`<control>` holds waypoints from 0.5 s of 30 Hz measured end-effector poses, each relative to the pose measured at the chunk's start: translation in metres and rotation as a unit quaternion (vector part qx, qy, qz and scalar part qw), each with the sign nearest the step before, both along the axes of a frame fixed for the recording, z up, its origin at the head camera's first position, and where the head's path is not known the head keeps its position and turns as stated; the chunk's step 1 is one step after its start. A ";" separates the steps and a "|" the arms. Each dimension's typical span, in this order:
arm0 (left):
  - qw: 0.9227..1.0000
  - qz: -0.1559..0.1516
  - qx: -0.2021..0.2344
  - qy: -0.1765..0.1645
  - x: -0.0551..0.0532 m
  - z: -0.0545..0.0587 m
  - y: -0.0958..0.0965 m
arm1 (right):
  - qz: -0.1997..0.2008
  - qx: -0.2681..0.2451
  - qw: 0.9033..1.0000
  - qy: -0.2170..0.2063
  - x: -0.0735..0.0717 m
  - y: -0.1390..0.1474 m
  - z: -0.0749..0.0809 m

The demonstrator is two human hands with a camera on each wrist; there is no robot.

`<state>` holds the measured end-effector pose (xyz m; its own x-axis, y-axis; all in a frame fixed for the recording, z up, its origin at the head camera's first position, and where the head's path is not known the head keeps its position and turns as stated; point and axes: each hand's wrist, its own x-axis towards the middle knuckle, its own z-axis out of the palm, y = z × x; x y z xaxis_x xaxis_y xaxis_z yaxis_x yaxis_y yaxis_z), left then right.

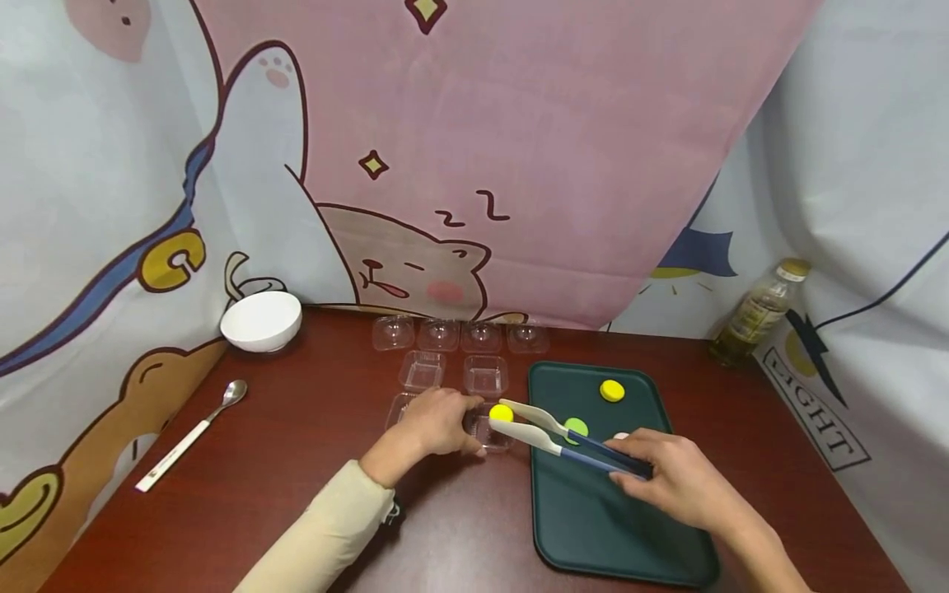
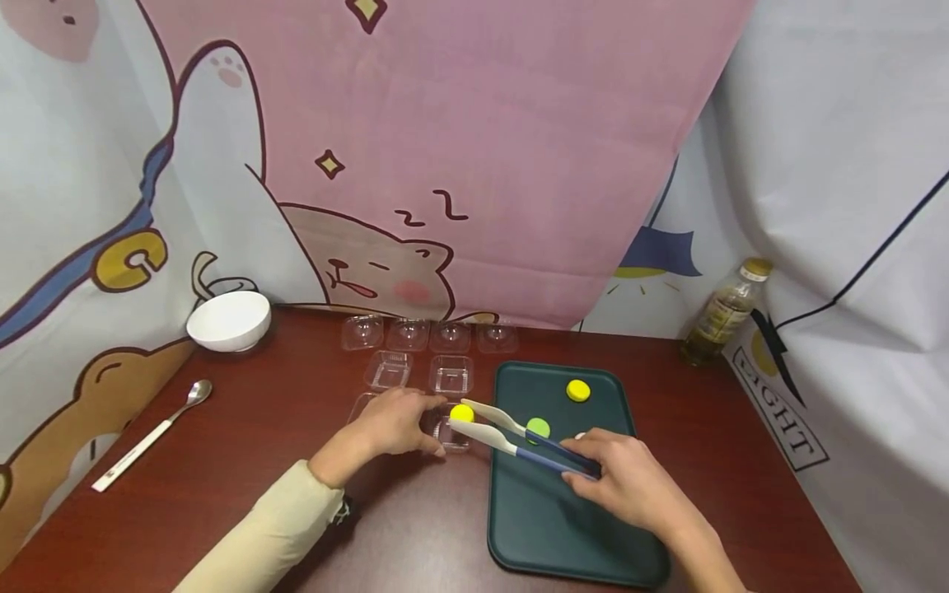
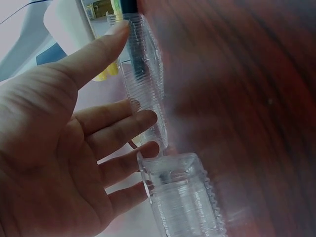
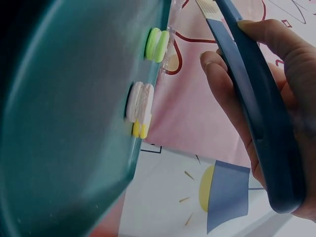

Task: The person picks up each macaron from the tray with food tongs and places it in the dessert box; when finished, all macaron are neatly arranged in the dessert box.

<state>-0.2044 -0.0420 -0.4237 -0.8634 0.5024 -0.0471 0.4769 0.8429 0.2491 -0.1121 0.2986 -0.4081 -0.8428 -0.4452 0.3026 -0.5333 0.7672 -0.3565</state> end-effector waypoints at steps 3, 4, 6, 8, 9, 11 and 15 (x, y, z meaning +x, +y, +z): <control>1.000 0.001 -0.001 -0.006 -0.001 0.001 0.000 | -0.001 0.009 1.000 -0.012 -0.002 -0.003 -0.001; 1.000 0.001 0.000 -0.008 -0.001 0.001 0.000 | -0.002 0.015 1.000 -0.015 -0.002 -0.004 -0.001; 1.000 -0.003 -0.001 -0.008 -0.001 0.001 0.000 | -0.004 0.024 0.999 -0.023 -0.002 -0.006 0.000; 1.000 -0.007 -0.001 -0.005 0.000 0.002 0.001 | -0.003 0.029 0.999 -0.027 -0.002 -0.007 0.000; 1.000 -0.010 -0.001 -0.004 0.000 0.002 0.001 | -0.001 0.030 0.999 -0.027 -0.002 -0.008 0.000; 1.000 -0.013 -0.003 0.000 0.000 0.002 0.001 | 0.003 0.030 0.999 -0.025 -0.003 -0.009 -0.001; 1.000 -0.011 -0.005 0.002 0.000 0.001 0.001 | 0.013 0.030 0.999 -0.017 -0.003 -0.011 -0.003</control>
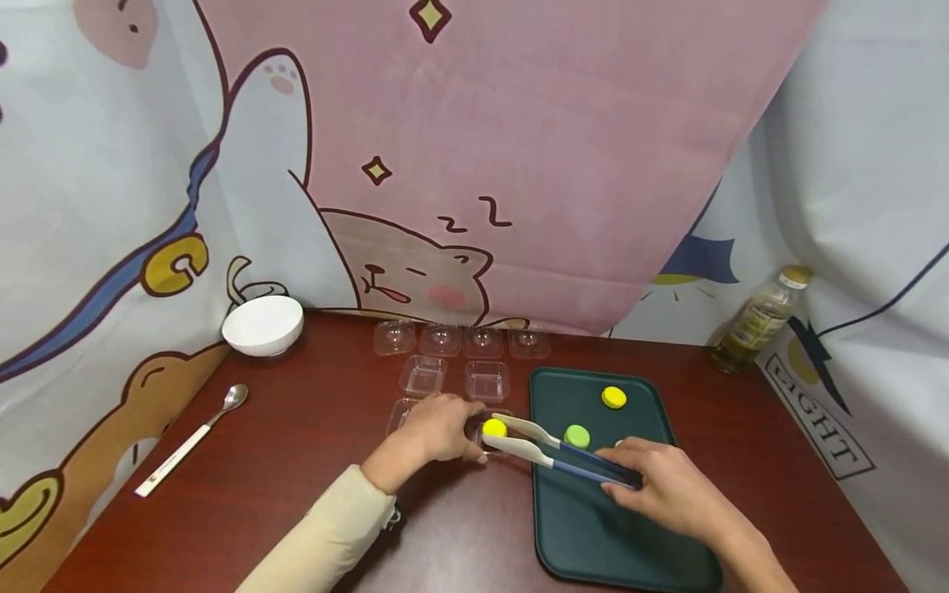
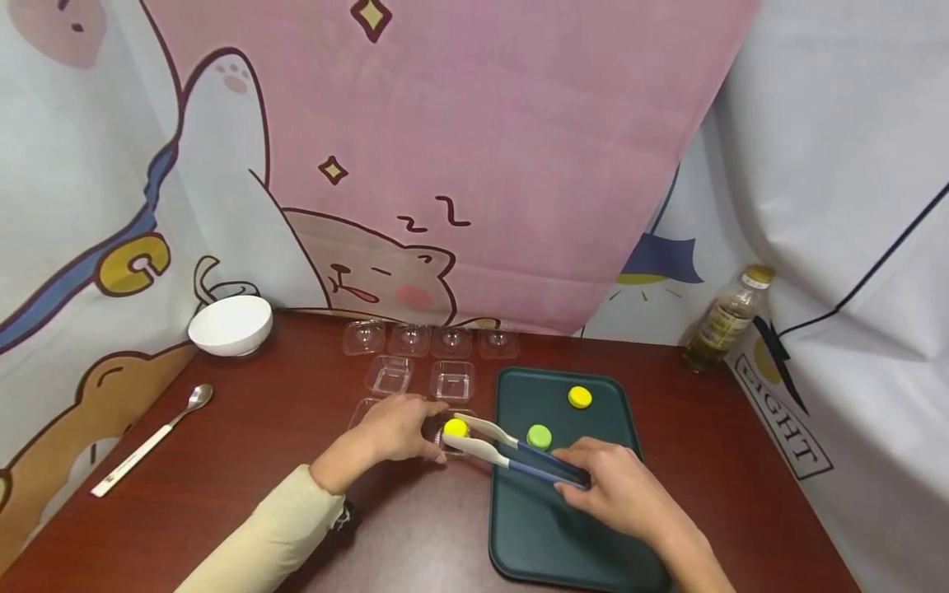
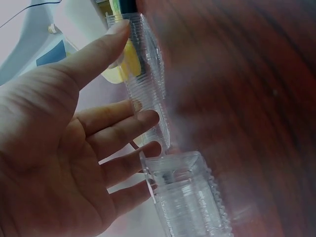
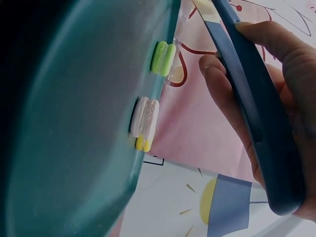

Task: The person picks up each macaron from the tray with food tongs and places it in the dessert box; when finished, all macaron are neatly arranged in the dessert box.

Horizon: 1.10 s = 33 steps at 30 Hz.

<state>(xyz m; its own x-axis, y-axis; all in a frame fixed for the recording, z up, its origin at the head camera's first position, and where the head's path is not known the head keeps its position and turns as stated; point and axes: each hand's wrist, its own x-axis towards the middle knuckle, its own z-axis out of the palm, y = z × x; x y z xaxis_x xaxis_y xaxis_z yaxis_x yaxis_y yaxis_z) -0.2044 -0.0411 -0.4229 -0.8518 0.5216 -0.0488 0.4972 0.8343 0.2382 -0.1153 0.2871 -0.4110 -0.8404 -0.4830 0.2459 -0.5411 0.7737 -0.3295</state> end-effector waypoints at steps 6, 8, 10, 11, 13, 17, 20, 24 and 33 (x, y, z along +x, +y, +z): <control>1.000 0.002 0.000 0.002 0.000 0.000 0.000 | -0.004 0.010 1.000 0.006 -0.001 -0.002 0.000; 1.000 0.002 0.001 0.005 0.000 0.000 -0.001 | -0.008 0.017 1.000 0.005 -0.002 -0.004 0.002; 1.000 0.002 0.002 0.009 0.000 0.000 -0.001 | -0.011 0.023 1.000 0.003 -0.002 -0.005 0.003; 1.000 0.002 0.003 0.010 0.000 -0.001 -0.001 | -0.011 0.025 1.000 0.003 -0.002 -0.006 0.004; 1.000 0.002 0.004 0.009 0.000 -0.002 -0.001 | -0.011 0.028 1.000 0.001 -0.001 -0.007 0.005; 1.000 -0.001 0.003 0.009 0.001 -0.003 0.000 | -0.011 0.028 1.000 -0.009 0.000 -0.007 0.005; 1.000 -0.002 0.001 0.011 0.001 -0.003 0.001 | -0.014 0.029 0.999 -0.015 0.000 -0.007 0.004; 1.000 -0.001 0.001 0.009 0.002 -0.002 0.002 | -0.016 0.032 0.999 -0.014 0.000 -0.007 0.005; 1.000 -0.003 -0.001 0.017 0.001 -0.002 0.002 | -0.006 0.024 1.000 -0.011 -0.001 -0.007 0.004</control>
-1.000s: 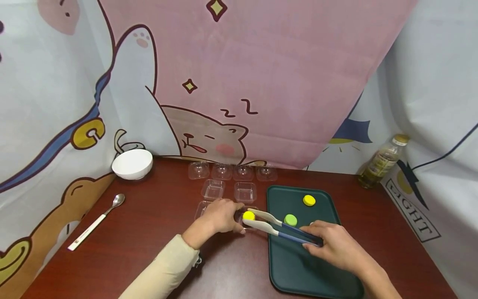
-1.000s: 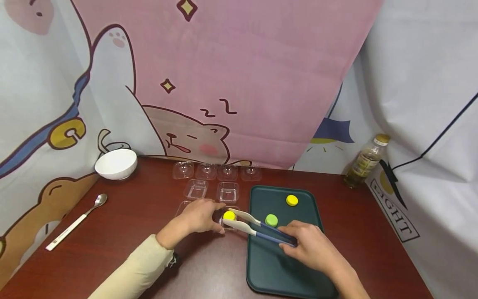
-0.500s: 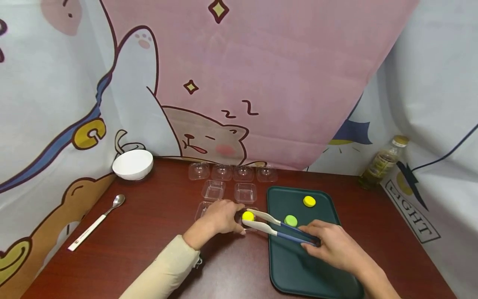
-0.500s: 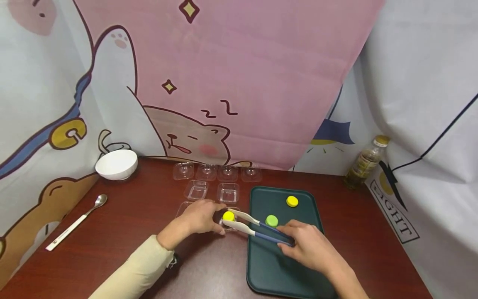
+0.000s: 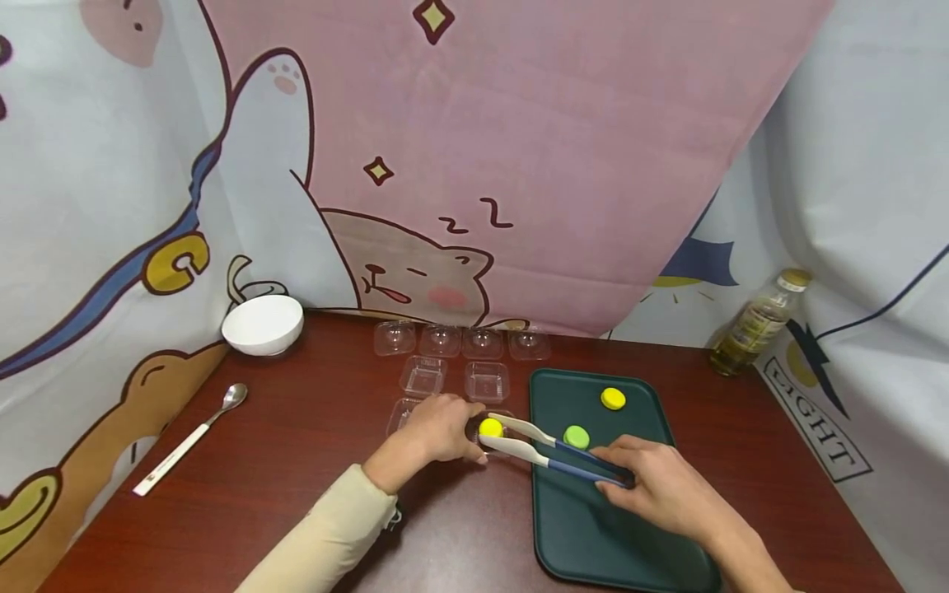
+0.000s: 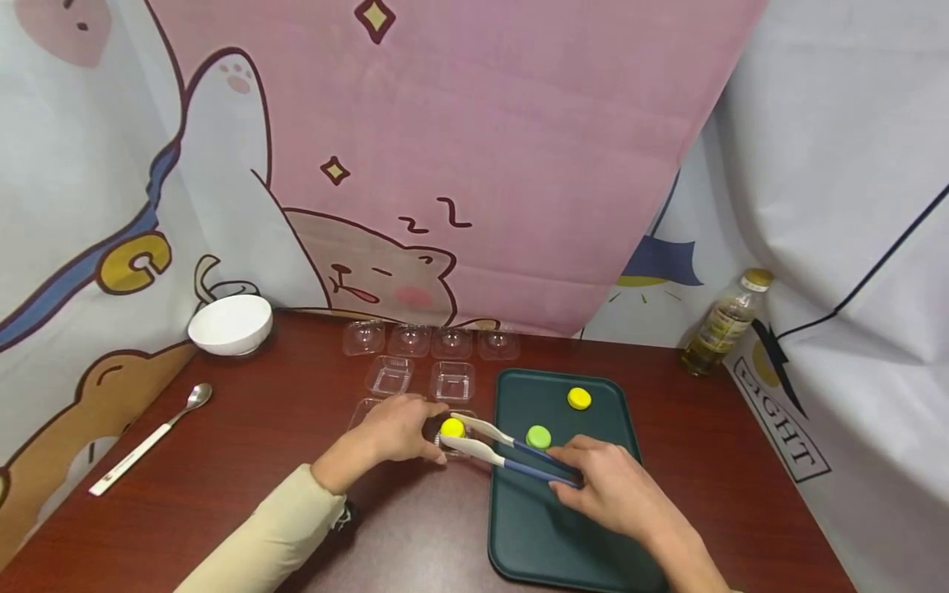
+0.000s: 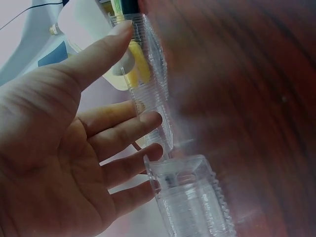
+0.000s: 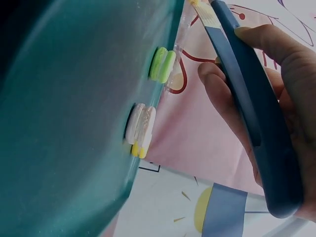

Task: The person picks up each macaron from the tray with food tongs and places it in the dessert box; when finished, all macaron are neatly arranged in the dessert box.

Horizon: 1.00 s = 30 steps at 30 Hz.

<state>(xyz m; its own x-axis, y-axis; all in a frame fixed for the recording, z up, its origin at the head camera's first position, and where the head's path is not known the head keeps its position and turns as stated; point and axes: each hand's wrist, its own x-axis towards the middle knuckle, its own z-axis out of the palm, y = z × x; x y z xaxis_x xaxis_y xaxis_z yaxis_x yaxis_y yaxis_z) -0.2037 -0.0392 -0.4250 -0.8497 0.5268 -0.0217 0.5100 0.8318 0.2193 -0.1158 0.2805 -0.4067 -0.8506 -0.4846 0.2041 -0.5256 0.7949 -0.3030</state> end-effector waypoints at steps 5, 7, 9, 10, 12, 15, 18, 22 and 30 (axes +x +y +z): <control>1.000 -0.008 0.005 0.007 0.000 -0.002 0.000 | -0.001 0.001 1.000 -0.005 0.000 0.000 0.000; 1.000 -0.008 0.005 0.005 0.000 -0.002 0.000 | 0.000 0.002 1.000 -0.005 0.000 0.001 0.000; 1.000 -0.007 0.004 0.001 0.000 -0.002 0.000 | 0.000 0.003 1.000 -0.003 0.000 0.001 0.000; 1.000 -0.006 0.003 -0.001 0.000 -0.001 0.000 | 0.000 0.003 1.000 -0.001 0.000 0.001 0.000; 1.000 -0.005 0.000 -0.002 0.000 -0.001 0.000 | 0.000 0.003 1.000 0.002 0.001 0.001 -0.001; 1.000 -0.004 -0.003 -0.001 0.001 0.000 0.000 | 0.000 0.002 1.000 0.009 0.002 0.002 -0.001; 1.000 -0.008 -0.003 0.001 0.001 0.000 0.000 | -0.001 0.005 1.000 0.016 0.003 0.003 -0.002; 1.000 -0.013 0.001 0.002 0.002 -0.001 -0.001 | -0.005 0.004 1.000 0.028 0.004 0.006 -0.004; 1.000 -0.002 -0.004 0.003 0.002 0.001 0.001 | -0.018 -0.029 0.998 0.053 0.004 0.018 -0.002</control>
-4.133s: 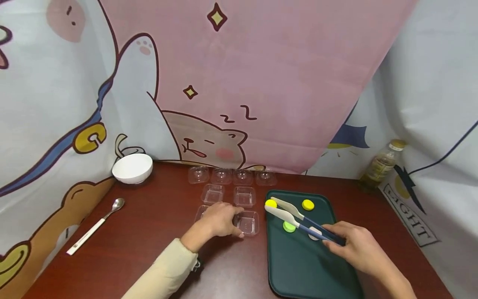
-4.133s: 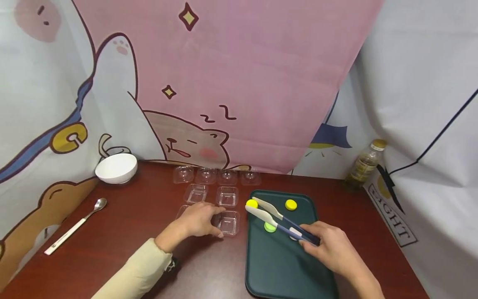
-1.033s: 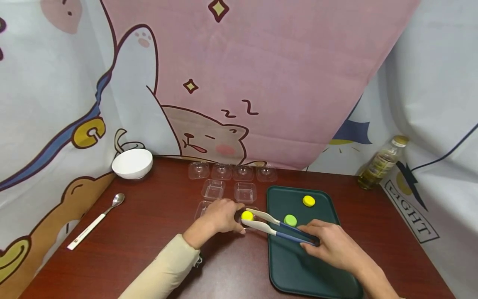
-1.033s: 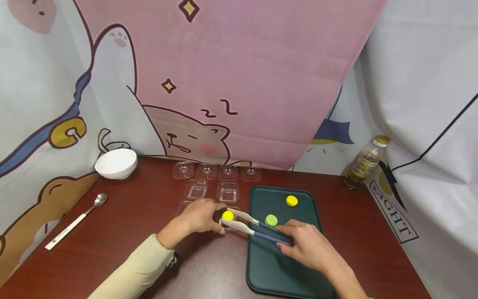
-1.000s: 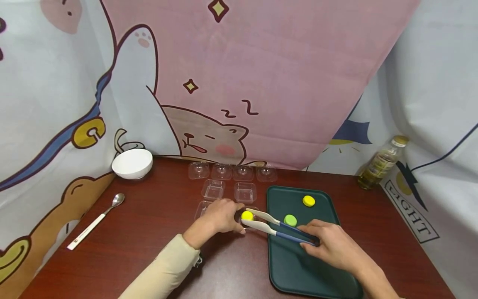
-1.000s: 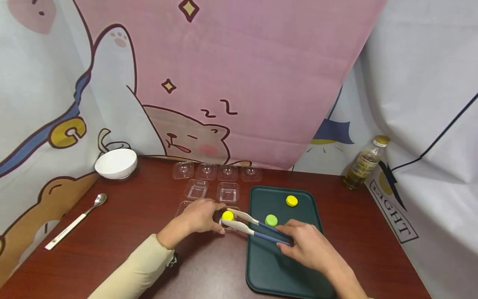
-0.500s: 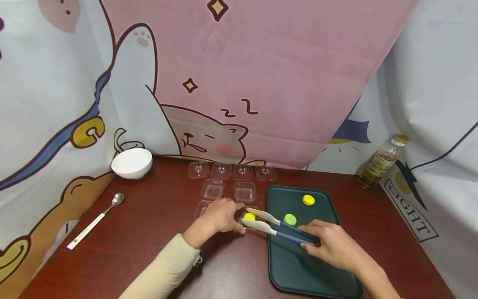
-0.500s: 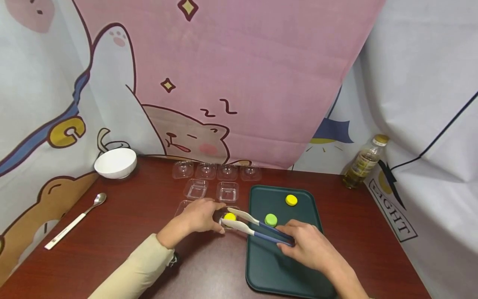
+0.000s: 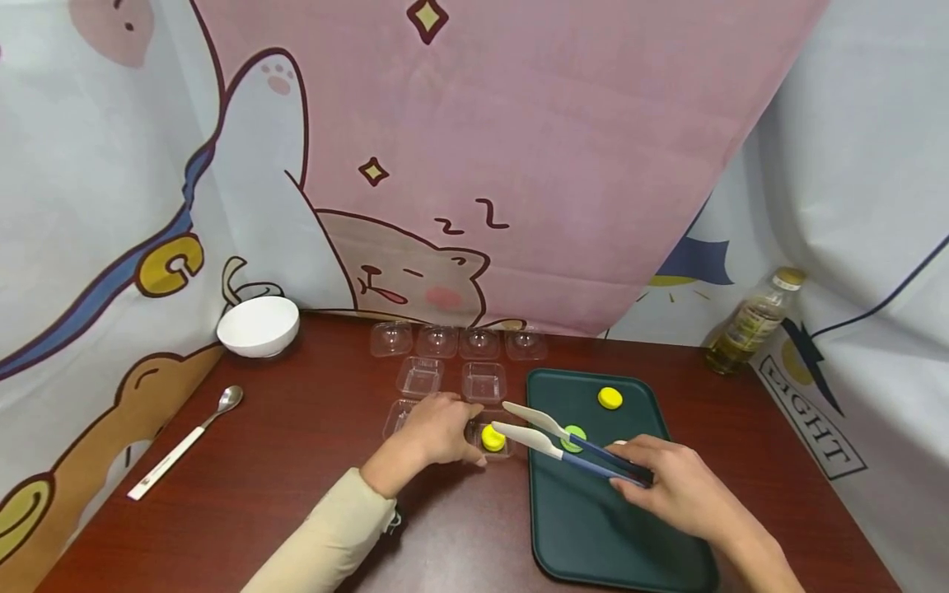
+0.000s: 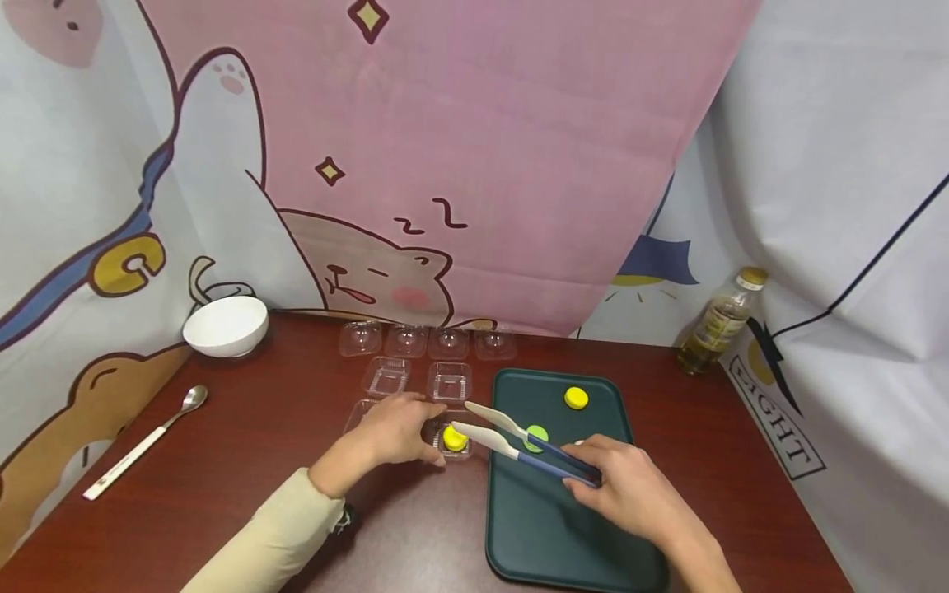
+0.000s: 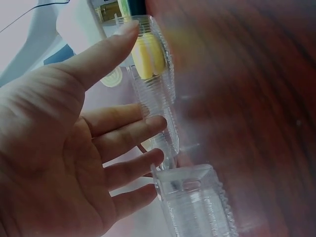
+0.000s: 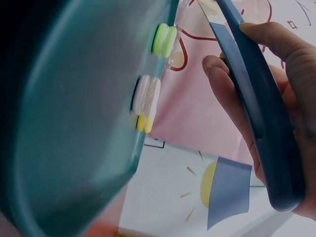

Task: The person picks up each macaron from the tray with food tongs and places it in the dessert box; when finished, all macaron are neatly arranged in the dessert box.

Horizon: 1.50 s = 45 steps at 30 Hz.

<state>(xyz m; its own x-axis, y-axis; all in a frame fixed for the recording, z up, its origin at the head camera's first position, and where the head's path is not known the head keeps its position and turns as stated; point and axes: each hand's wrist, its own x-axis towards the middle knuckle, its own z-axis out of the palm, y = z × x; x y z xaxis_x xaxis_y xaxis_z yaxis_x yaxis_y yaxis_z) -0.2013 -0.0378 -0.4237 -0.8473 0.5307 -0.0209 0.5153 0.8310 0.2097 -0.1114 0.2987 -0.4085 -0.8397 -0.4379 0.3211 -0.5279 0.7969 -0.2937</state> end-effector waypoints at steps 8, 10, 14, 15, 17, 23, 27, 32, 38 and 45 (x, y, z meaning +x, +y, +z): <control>1.000 0.007 -0.006 -0.012 0.000 0.003 0.001 | -0.048 0.012 0.998 -0.030 -0.003 0.013 0.005; 1.000 0.008 -0.008 -0.017 0.000 0.003 0.001 | -0.062 0.013 0.997 -0.037 -0.003 0.017 0.006; 1.000 0.005 -0.008 -0.019 0.002 0.004 0.002 | -0.077 0.013 0.996 -0.034 -0.004 0.024 0.010; 1.000 0.004 -0.008 -0.019 0.002 0.004 0.002 | -0.081 0.013 0.996 -0.032 -0.004 0.025 0.011; 1.000 0.002 -0.009 -0.016 0.002 0.004 0.002 | -0.089 0.013 0.996 -0.031 -0.004 0.028 0.013; 1.000 -0.001 -0.011 -0.011 0.002 0.004 0.001 | -0.122 0.024 0.992 -0.032 -0.003 0.040 0.018; 1.000 -0.004 -0.014 -0.008 0.002 0.002 0.000 | -0.134 0.028 0.990 -0.024 -0.003 0.047 0.019; 1.000 -0.008 -0.013 -0.005 0.002 0.001 0.000 | -0.136 0.030 0.990 -0.002 -0.004 0.053 0.018; 1.000 -0.012 -0.008 -0.003 0.003 0.001 -0.001 | -0.161 0.034 0.986 -0.017 -0.003 0.063 0.017; 1.000 -0.015 -0.004 0.003 0.002 0.000 -0.003 | -0.186 0.042 0.981 -0.028 -0.003 0.078 0.016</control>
<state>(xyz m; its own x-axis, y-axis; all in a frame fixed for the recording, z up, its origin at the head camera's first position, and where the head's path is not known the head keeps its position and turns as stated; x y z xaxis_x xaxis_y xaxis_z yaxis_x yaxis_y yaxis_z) -0.1989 -0.0404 -0.4234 -0.8317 0.5549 -0.0205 0.5404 0.8174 0.1998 -0.1146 0.3766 -0.3930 -0.9616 -0.1214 0.2461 -0.1817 0.9537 -0.2395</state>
